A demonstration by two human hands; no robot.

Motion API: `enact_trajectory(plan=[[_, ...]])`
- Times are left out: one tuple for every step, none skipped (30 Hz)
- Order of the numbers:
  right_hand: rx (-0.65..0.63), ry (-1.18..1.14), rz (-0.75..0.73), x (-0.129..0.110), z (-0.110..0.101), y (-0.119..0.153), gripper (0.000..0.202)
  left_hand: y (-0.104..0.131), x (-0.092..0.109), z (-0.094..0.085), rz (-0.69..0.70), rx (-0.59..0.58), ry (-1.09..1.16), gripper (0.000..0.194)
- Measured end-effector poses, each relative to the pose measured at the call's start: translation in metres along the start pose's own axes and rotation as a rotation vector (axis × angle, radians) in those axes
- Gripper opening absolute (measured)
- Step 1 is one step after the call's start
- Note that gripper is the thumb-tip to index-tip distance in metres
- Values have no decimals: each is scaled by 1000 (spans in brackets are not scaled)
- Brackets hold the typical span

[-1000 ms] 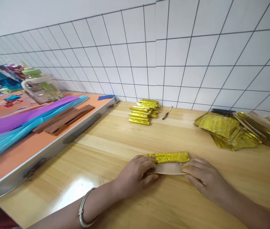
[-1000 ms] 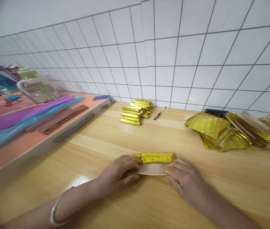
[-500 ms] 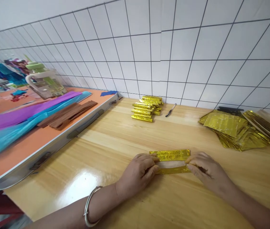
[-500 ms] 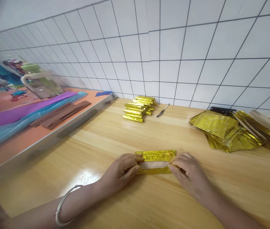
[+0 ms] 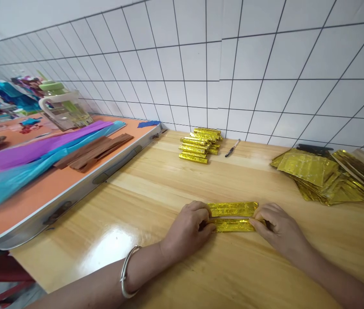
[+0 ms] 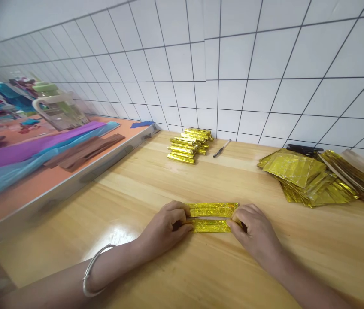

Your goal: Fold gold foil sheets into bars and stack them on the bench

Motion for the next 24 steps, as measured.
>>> enact_trajectory(plan=[[-1,11,7,1,0,0,18,0,0,0,2,-2,-11,21],[-1,22,12,1,0,-1,18,0,0,0,4,-4,-23,20],[5,33,13,1,-1,-1,17,0,0,0,6,-6,-35,20],[10,44,13,0,-1,-1,17,0,0,0,9,-9,-44,19],[13,55,12,0,-1,-2,16,0,0,0,13,-13,-50,18],[15,66,11,-1,-1,-2,17,-1,1,0,17,-18,-53,17],[13,77,10,-1,-1,-2,17,-1,1,0,20,-22,-54,16],[9,88,13,-1,0,-3,18,-1,1,1,22,-26,-55,15],[5,99,16,0,1,-3,19,-1,1,1,21,-29,-54,15],[2,108,20,0,1,-3,19,-1,1,0,16,-32,-54,14],[2,115,26,1,2,-3,20,-1,1,0,8,-34,-53,13],[4,123,34,1,2,-3,20,-1,0,0,-1,-35,-52,13],[7,132,44,2,2,-3,19,-1,0,0,-11,-34,-51,12],[10,140,53,4,2,-4,19,-1,0,-1,-19,-34,-50,11],[12,148,61,4,2,-4,19,0,0,-1,-24,-36,-50,11],[13,154,66,5,2,-3,19,0,0,0,-26,-39,-52,9],[13,159,69,6,2,-3,19,0,0,0,-27,-41,-56,8],[13,162,70,6,3,-3,19,0,0,0,-27,-44,-64,6],[11,165,71,7,3,-3,19,0,1,0,-22,-47,-76,3],[11,167,71,7,3,-3,19,0,2,1,-10,-52,-91,4],[12,170,71,7,3,-3,19,0,3,1,11,-59,-109,9],[13,171,71,8,4,-3,18,1,5,2,41,-69,-129,14],[15,170,72,8,4,-3,17,2,8,4,77,-82,-150,19],[16,165,73,9,4,-2,15,3,10,5,113,-99,-171,23]])
Point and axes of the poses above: each hand's wrist, its own y-axis away from the middle knuckle, its own z-axis out of the palm, x = y × z, the point moved 8 cm from there along -y, towards the middle knuckle, and after that the axes turned 5 degrees about -y, right-handed, at the moved point
